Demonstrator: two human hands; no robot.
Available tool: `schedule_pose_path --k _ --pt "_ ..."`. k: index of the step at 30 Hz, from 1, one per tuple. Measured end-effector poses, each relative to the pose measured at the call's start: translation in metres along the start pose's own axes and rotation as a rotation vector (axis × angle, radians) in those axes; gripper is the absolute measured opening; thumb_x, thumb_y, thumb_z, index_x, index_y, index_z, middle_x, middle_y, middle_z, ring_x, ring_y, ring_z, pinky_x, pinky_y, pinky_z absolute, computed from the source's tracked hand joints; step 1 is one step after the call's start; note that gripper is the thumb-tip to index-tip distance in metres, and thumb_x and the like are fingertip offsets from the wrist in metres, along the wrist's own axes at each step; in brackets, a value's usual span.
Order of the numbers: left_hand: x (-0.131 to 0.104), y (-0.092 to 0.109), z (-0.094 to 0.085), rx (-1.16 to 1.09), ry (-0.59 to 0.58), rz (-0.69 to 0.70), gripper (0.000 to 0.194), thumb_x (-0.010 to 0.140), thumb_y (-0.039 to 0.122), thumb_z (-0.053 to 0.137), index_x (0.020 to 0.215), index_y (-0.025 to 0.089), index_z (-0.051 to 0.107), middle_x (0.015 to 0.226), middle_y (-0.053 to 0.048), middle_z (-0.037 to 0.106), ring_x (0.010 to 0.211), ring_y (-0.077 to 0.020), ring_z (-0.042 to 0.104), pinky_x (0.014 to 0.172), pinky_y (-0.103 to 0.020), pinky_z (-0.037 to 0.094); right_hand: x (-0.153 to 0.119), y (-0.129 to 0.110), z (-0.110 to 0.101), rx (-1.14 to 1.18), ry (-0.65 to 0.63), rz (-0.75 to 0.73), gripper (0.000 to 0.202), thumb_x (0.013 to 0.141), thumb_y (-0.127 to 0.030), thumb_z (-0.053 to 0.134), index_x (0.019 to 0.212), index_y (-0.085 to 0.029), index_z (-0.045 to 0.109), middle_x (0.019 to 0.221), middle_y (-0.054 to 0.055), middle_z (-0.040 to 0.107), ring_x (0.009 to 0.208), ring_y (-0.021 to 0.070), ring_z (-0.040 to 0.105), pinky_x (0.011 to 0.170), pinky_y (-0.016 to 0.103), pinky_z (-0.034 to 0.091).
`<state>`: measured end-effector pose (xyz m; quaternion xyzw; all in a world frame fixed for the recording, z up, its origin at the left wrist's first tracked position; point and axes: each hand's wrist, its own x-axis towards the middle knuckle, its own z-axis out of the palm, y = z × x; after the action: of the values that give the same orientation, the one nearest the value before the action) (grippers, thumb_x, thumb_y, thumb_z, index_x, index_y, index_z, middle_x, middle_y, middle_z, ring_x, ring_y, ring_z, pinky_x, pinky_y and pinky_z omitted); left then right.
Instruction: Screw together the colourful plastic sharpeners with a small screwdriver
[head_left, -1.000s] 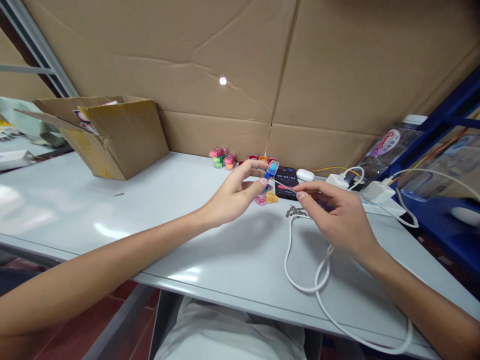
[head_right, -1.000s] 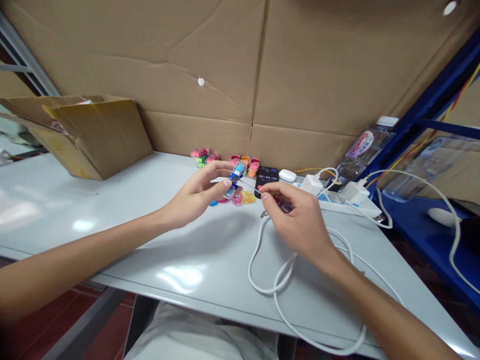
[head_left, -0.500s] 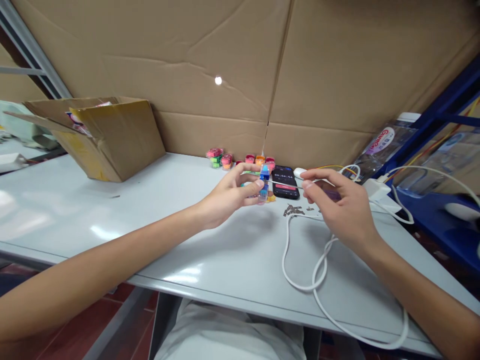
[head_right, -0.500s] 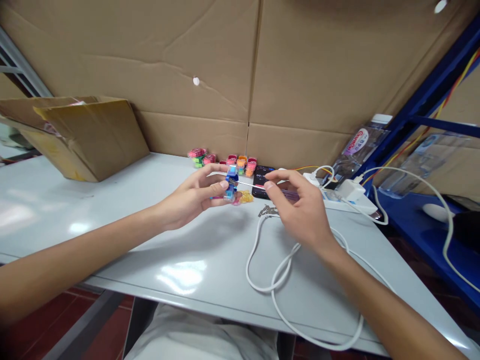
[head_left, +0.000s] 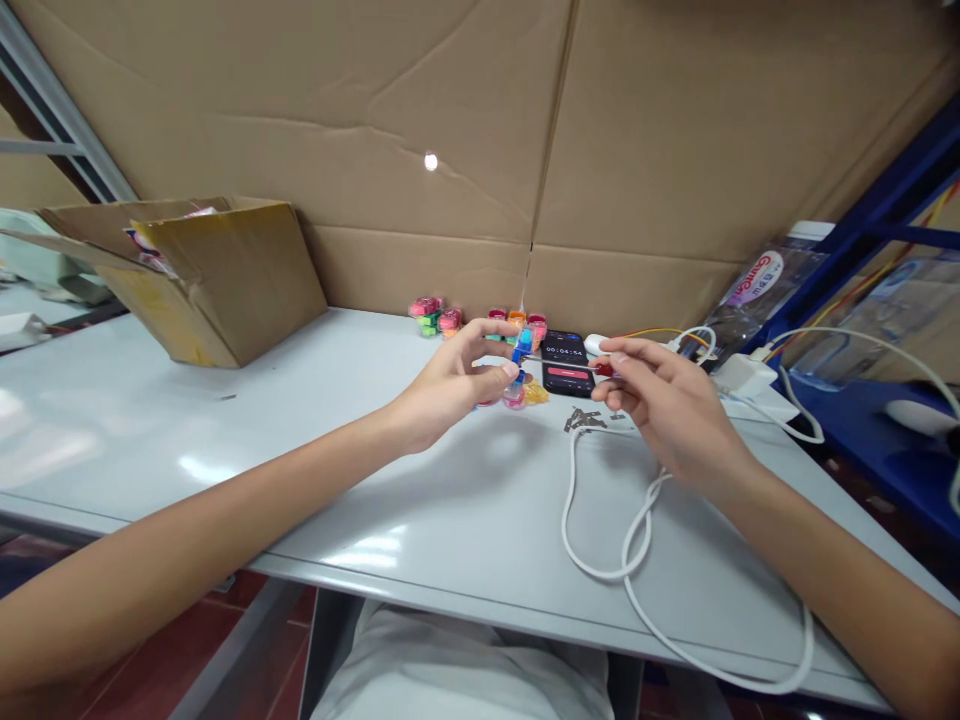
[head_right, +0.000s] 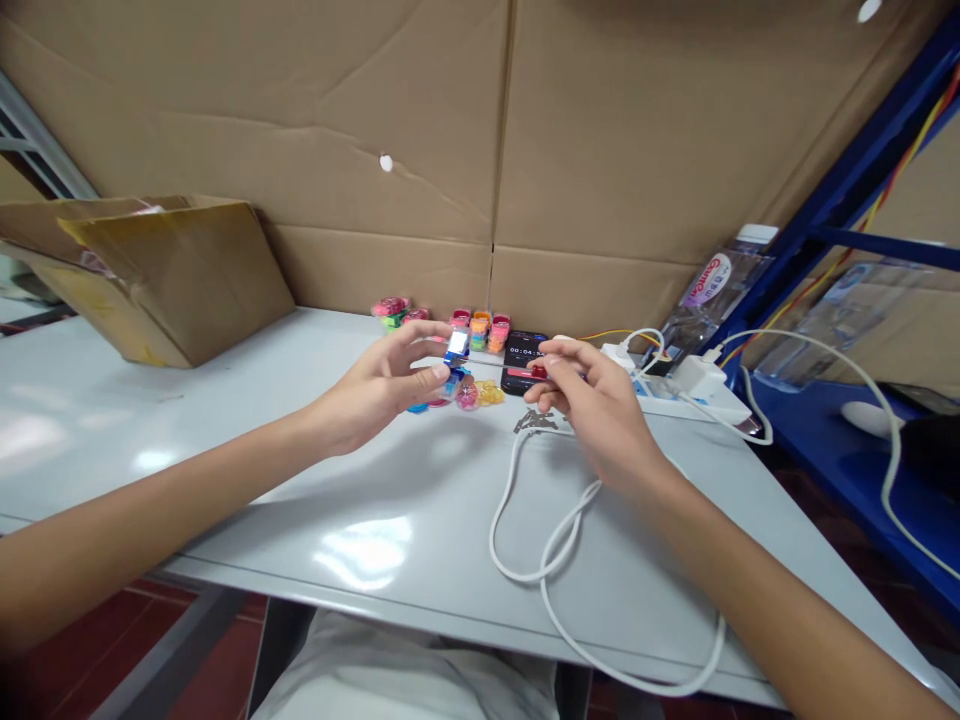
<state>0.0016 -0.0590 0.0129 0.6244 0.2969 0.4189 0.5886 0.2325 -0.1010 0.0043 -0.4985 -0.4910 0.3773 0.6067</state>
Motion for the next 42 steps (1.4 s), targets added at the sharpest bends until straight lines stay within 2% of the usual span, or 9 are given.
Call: schedule_pose_path --k 9,13,16,20,23,26,30,35,42 --pt "0.004 0.004 -0.006 0.125 -0.031 0.109 0.035 0.089 0.025 0.069 0.124 0.024 0.065 0.126 -0.009 0.064 0.109 -0.0214 0.063 0.085 -0.033 0.052 -0.007 0.001 0.005 0.08 -0.109 0.15 0.037 0.062 -0.02 0.079 0.097 -0.018 0.068 0.096 0.005 0.073 0.081 0.0167 0.07 0.068 0.028 0.054" --pt "0.006 0.009 -0.009 0.177 -0.03 0.186 0.034 0.088 0.023 0.069 0.123 0.022 0.068 0.134 -0.01 0.065 0.118 -0.0235 0.061 0.093 -0.036 0.05 -0.012 0.005 0.007 -0.011 -0.303 0.24 0.036 0.077 -0.033 0.077 0.108 -0.016 0.067 0.085 0.004 0.07 0.058 0.0091 0.057 0.052 0.024 0.041" --pt "0.006 0.013 -0.011 0.186 -0.064 0.224 0.032 0.089 0.023 0.069 0.121 0.021 0.071 0.139 -0.01 0.065 0.118 -0.0247 0.062 0.094 -0.037 0.051 -0.017 0.008 0.006 -0.101 -0.456 0.228 0.033 0.089 -0.044 0.069 0.107 -0.016 0.067 0.063 -0.006 0.048 0.048 0.0058 0.035 0.045 0.023 0.021" --pt "0.006 0.017 -0.013 0.191 -0.132 0.286 0.03 0.092 0.023 0.068 0.121 0.021 0.073 0.137 -0.01 0.067 0.124 -0.0259 0.062 0.101 -0.039 0.05 -0.02 0.009 0.006 -0.017 -0.542 0.239 0.039 0.097 -0.049 0.054 0.1 -0.014 0.069 0.063 -0.008 0.028 0.05 0.007 0.02 0.046 0.025 0.013" --pt "0.006 0.017 -0.014 0.219 -0.154 0.308 0.031 0.093 0.024 0.067 0.123 0.02 0.072 0.137 -0.009 0.067 0.126 -0.0256 0.062 0.102 -0.038 0.05 -0.02 0.008 0.007 0.032 -0.54 0.227 0.031 0.095 -0.037 0.049 0.1 -0.013 0.069 0.065 -0.005 0.037 0.05 0.0073 0.028 0.047 0.026 0.02" --pt "0.006 0.017 -0.015 0.231 -0.182 0.317 0.032 0.094 0.025 0.067 0.125 0.019 0.07 0.137 -0.01 0.067 0.126 -0.0243 0.063 0.1 -0.035 0.051 -0.02 0.008 0.009 -0.063 -0.529 0.152 0.022 0.091 -0.027 0.052 0.099 -0.016 0.069 0.073 -0.001 0.057 0.057 0.0095 0.052 0.055 0.026 0.036" --pt "0.006 0.017 -0.014 0.255 -0.157 0.311 0.032 0.094 0.028 0.068 0.124 0.018 0.071 0.134 -0.01 0.069 0.119 -0.0235 0.065 0.093 -0.033 0.054 -0.021 0.013 0.01 -0.092 -0.539 0.075 0.021 0.085 -0.035 0.073 0.1 -0.02 0.068 0.091 0.004 0.073 0.08 0.0174 0.071 0.076 0.031 0.052" --pt "0.003 0.021 -0.01 0.253 -0.143 0.317 0.033 0.091 0.031 0.073 0.121 0.017 0.073 0.128 -0.011 0.071 0.111 -0.0227 0.068 0.087 -0.032 0.056 -0.022 0.021 0.011 -0.17 -0.484 -0.015 0.032 0.078 -0.038 0.083 0.101 -0.021 0.068 0.093 0.004 0.076 0.086 0.0195 0.073 0.084 0.036 0.057" --pt "-0.002 0.024 -0.007 0.225 -0.182 0.269 0.034 0.09 0.034 0.074 0.12 0.017 0.073 0.121 -0.011 0.073 0.097 -0.0205 0.07 0.075 -0.031 0.058 -0.031 0.018 0.014 -0.456 -0.4 -0.243 0.031 0.076 -0.033 0.084 0.1 -0.021 0.069 0.081 0.0 0.07 0.073 0.0152 0.064 0.072 0.031 0.054"
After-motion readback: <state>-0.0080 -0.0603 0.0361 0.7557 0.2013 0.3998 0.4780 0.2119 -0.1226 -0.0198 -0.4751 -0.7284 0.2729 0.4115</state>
